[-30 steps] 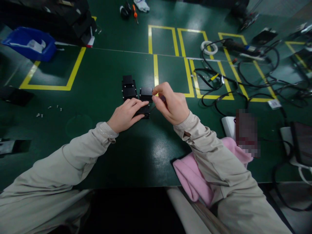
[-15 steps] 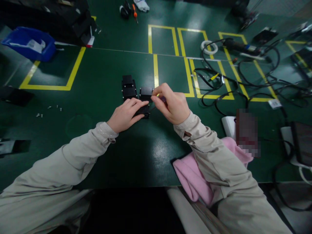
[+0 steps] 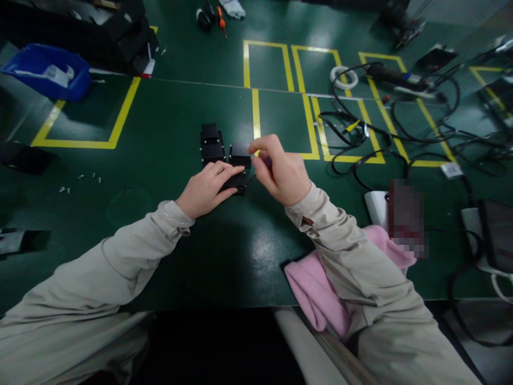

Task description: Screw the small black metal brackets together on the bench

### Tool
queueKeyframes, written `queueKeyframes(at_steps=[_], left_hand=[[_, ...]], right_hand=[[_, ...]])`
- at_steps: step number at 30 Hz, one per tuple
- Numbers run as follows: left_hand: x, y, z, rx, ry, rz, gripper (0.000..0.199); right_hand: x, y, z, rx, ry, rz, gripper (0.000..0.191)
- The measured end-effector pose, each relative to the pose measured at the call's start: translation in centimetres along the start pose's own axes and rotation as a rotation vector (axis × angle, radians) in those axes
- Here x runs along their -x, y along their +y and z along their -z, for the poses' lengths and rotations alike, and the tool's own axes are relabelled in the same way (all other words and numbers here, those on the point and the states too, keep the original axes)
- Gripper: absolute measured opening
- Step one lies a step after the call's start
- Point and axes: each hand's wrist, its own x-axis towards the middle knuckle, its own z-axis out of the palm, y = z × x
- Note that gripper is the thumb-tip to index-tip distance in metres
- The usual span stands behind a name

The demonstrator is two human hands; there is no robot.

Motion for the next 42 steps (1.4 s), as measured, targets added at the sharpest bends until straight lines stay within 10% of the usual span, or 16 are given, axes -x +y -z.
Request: queueKeyframes(at_steps=[42], left_hand=[[0.01,0.17,0.08,0.0,0.002,0.008,0.045]], right_hand=[[-0.05,0.04,0.13,0.028,-0.045,-0.005,0.053]])
